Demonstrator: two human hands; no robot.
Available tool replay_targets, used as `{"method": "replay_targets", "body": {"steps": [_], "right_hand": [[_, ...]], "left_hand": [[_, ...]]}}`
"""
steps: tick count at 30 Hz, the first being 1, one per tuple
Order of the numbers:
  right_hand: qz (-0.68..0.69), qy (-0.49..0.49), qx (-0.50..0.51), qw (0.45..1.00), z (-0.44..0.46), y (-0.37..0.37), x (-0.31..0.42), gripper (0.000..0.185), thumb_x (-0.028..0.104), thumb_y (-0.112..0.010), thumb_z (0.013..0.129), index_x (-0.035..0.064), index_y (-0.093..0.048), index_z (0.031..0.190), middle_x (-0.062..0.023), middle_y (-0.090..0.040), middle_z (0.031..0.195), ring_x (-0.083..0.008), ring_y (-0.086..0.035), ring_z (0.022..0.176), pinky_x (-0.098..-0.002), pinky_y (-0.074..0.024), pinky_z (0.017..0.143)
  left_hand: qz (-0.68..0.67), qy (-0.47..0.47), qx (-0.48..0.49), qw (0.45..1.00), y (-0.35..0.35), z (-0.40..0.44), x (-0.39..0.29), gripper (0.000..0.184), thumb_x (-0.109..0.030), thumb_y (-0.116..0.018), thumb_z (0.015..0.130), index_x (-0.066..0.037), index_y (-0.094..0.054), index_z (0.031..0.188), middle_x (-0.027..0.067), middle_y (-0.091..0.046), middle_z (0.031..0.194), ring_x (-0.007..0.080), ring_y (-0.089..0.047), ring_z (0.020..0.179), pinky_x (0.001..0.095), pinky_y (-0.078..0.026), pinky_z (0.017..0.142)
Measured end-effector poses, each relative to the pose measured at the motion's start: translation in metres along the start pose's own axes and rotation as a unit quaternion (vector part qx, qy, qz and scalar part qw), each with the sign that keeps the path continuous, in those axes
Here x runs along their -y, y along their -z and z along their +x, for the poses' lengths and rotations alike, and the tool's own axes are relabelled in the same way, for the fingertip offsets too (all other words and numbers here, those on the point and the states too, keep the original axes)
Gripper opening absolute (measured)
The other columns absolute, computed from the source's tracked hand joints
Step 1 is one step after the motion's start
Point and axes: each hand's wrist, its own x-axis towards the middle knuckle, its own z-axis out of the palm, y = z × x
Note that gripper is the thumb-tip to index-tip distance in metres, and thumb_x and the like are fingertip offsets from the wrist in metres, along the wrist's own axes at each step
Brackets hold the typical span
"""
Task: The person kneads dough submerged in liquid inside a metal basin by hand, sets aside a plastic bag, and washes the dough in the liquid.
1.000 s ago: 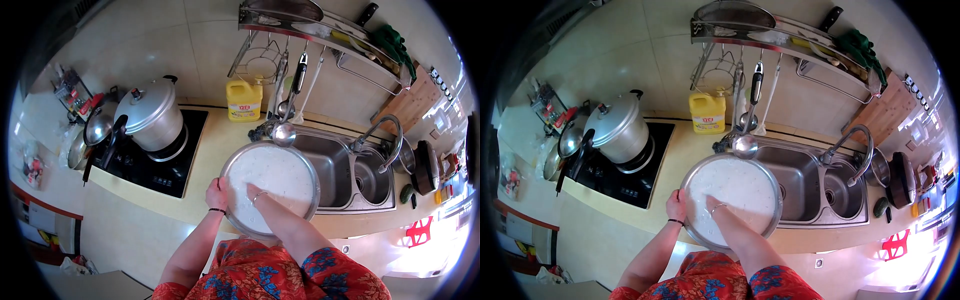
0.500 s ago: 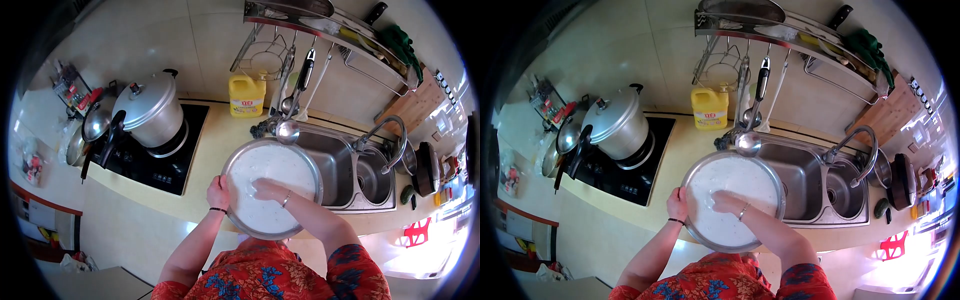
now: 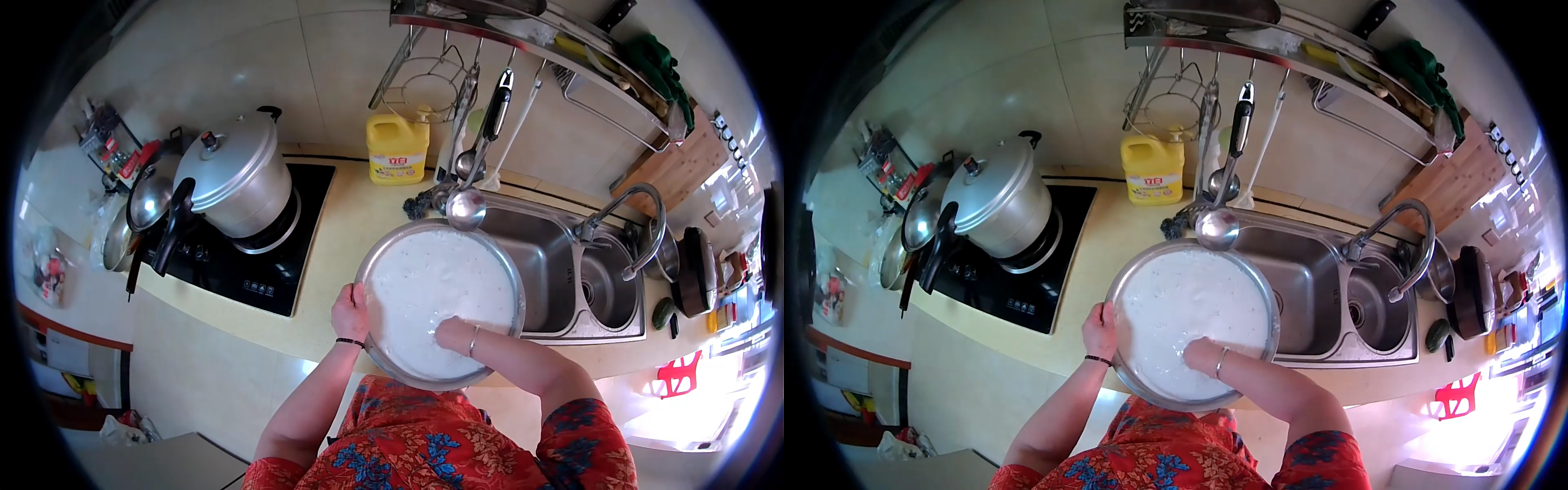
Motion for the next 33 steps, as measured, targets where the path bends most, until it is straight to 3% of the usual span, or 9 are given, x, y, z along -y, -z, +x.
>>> {"method": "replay_targets", "body": {"steps": [7, 9, 13, 16, 22, 24, 30, 31, 33], "right_hand": [[0.006, 0.049, -0.183, 0.982, 0.018, -0.008, -0.006, 0.018, 0.008, -0.047, 0.073, 0.0006, -0.062, 0.079, -0.0189, -0.062, 0.08, -0.0312, -0.061, 0.074, -0.0393, -0.0488, 0.066], [0.139, -0.132, -0.064, 0.98, 0.015, 0.002, -0.002, 0.017, 0.006, -0.045, 0.076, 0.0009, -0.061, 0.081, -0.019, -0.061, 0.082, -0.032, -0.061, 0.077, -0.0397, -0.0484, 0.07], [0.001, -0.066, 0.05, 0.997, 0.022, 0.01, -0.009, 0.018, 0.005, -0.044, 0.078, 0.0004, -0.06, 0.084, -0.0181, -0.061, 0.084, -0.0322, -0.06, 0.079, -0.0386, -0.0483, 0.07], [0.05, -0.038, -0.136, 0.989, 0.028, 0.0, -0.013, 0.016, 0.005, -0.045, 0.075, -0.0009, -0.059, 0.081, -0.0206, -0.059, 0.079, -0.0337, -0.059, 0.077, -0.0387, -0.0483, 0.068], [0.335, -0.195, -0.177, 0.905, 0.069, -0.043, -0.052, 0.022, 0.012, -0.039, 0.084, -0.0001, -0.056, 0.089, -0.022, -0.058, 0.09, -0.032, -0.056, 0.082, -0.0393, -0.044, 0.072], [0.419, -0.28, -0.243, 0.829, 0.094, -0.076, -0.081, 0.026, 0.015, -0.037, 0.085, -0.0015, -0.057, 0.088, -0.0187, -0.059, 0.088, -0.0318, -0.056, 0.085, -0.0414, -0.0418, 0.074], [-0.089, -0.233, -0.128, 0.96, 0.071, -0.043, -0.073, 0.028, 0.016, -0.044, 0.082, -0.0059, -0.058, 0.093, -0.0178, -0.06, 0.086, -0.0328, -0.056, 0.089, -0.0456, -0.0426, 0.074], [-0.088, -0.235, -0.128, 0.96, 0.055, -0.025, -0.064, 0.028, 0.016, -0.044, 0.082, -0.0059, -0.058, 0.093, -0.0178, -0.06, 0.086, -0.0328, -0.056, 0.089, -0.0456, -0.0426, 0.074], [0.192, -0.304, -0.176, 0.917, 0.021, 0.016, -0.043, 0.029, 0.014, -0.047, 0.079, -0.0055, -0.057, 0.097, -0.0191, -0.061, 0.089, -0.0321, -0.057, 0.09, -0.0401, -0.0433, 0.077]], "left_hand": [[-0.022, 0.019, 0.009, 1.0, 0.003, -0.002, -0.007, 0.033, -0.032, -0.046, 0.087, -0.001, -0.057, 0.086, 0.016, -0.056, 0.067, 0.0277, -0.054, 0.06, 0.0345, -0.043, 0.058], [-0.013, 0.004, -0.002, 1.0, 0.003, -0.001, -0.006, 0.035, -0.035, -0.044, 0.087, -0.003, -0.057, 0.085, 0.0163, -0.057, 0.066, 0.0307, -0.055, 0.061, 0.0375, -0.043, 0.056], [-0.012, -0.004, 0.001, 1.0, 0.002, -0.001, -0.004, 0.037, -0.039, -0.043, 0.087, -0.005, -0.058, 0.084, 0.0165, -0.057, 0.066, 0.0335, -0.056, 0.062, 0.0407, -0.043, 0.055], [-0.01, -0.004, -0.004, 1.0, 0.002, -0.001, -0.003, 0.038, -0.039, -0.043, 0.087, -0.005, -0.058, 0.084, 0.0162, -0.057, 0.066, 0.0336, -0.056, 0.063, 0.0411, -0.043, 0.055], [-0.01, 0.002, -0.003, 1.0, 0.003, -0.002, -0.006, 0.038, -0.04, -0.042, 0.087, -0.005, -0.058, 0.083, 0.0159, -0.057, 0.066, 0.0342, -0.056, 0.063, 0.0416, -0.043, 0.056], [-0.005, -0.001, -0.006, 1.0, 0.003, -0.002, -0.005, 0.038, -0.04, -0.042, 0.087, -0.005, -0.058, 0.082, 0.016, -0.057, 0.066, 0.0343, -0.056, 0.063, 0.0417, -0.043, 0.056], [0.0, 0.0, -0.008, 1.0, 0.001, -0.001, -0.002, 0.037, -0.039, -0.043, 0.086, -0.005, -0.057, 0.08, 0.0165, -0.057, 0.066, 0.0346, -0.056, 0.063, 0.0421, -0.043, 0.056], [-0.004, 0.001, -0.009, 1.0, 0.0, -0.001, -0.002, 0.037, -0.039, -0.044, 0.086, -0.006, -0.057, 0.08, 0.0166, -0.057, 0.066, 0.0346, -0.056, 0.063, 0.0421, -0.043, 0.056], [-0.004, 0.005, -0.011, 1.0, 0.002, -0.002, -0.008, 0.036, -0.039, -0.044, 0.086, -0.006, -0.057, 0.08, 0.0166, -0.057, 0.066, 0.0345, -0.055, 0.063, 0.0421, -0.043, 0.056]]}}
